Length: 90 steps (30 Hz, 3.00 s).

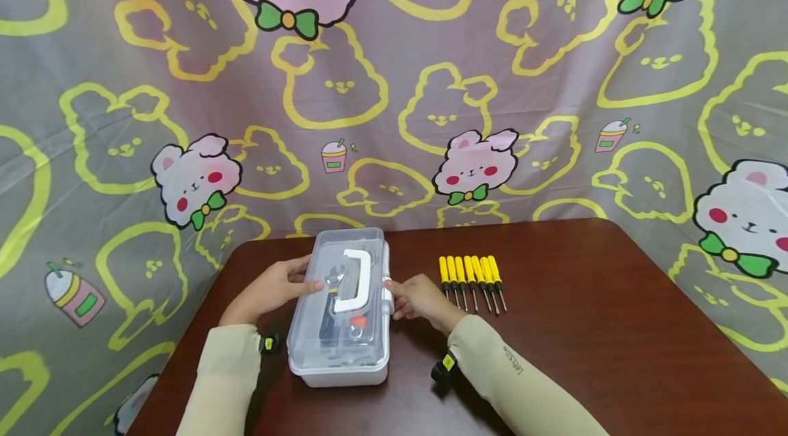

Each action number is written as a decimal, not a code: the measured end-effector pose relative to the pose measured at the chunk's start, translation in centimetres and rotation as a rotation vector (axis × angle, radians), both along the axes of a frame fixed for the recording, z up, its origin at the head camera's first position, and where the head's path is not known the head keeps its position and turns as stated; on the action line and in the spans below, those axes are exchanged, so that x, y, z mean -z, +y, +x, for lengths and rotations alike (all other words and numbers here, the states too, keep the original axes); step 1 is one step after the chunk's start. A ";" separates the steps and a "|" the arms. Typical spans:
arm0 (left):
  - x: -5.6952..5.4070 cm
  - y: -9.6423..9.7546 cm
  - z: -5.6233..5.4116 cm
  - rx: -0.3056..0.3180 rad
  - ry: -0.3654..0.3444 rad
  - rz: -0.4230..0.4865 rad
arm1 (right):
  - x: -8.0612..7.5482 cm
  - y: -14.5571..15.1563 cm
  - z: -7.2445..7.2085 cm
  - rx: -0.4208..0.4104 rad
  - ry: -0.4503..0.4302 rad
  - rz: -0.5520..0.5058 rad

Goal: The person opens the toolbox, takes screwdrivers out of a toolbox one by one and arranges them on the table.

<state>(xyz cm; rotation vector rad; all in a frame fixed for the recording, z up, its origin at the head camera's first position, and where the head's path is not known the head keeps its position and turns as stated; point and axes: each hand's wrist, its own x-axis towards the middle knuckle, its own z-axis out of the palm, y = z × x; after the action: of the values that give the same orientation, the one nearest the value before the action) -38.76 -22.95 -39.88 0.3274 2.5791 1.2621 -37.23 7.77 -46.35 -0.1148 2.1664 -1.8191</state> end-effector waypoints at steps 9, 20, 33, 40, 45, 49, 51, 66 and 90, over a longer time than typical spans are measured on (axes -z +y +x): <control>0.1 -0.1 0.0 -0.013 -0.003 0.000 | -1.3 -0.1 0.3 -0.059 0.059 0.100; 0.6 0.3 2.2 -0.122 -0.089 0.090 | -1.9 0.8 -1.2 -0.171 0.072 0.193; 1.0 2.1 8.4 -0.238 -0.085 0.291 | -4.5 1.0 -6.0 -0.038 0.290 0.427; 2.3 2.6 10.7 -0.171 -0.122 0.450 | -4.9 -0.3 -8.3 -0.047 0.313 0.373; 3.2 2.2 10.8 -0.096 -0.126 0.486 | -4.6 -1.4 -9.1 -0.058 0.278 0.292; 3.7 1.5 10.7 -0.020 -0.127 0.521 | -4.1 -1.7 -9.3 -0.058 0.230 0.259; 3.9 1.1 10.6 0.003 -0.127 0.523 | -4.0 -1.8 -9.4 -0.059 0.216 0.256; 4.2 -2.4 7.4 0.149 -0.123 0.515 | -4.6 0.2 -8.7 -0.074 0.203 0.234; 4.0 -4.2 7.1 -0.109 -0.208 0.686 | -5.3 1.7 -9.1 -0.093 0.258 0.244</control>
<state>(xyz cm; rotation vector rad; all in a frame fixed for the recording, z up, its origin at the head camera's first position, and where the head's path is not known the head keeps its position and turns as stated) -31.70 -27.10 -43.84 0.1607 1.9448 2.0735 -46.29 9.49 -41.08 -0.4072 2.4933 -1.5480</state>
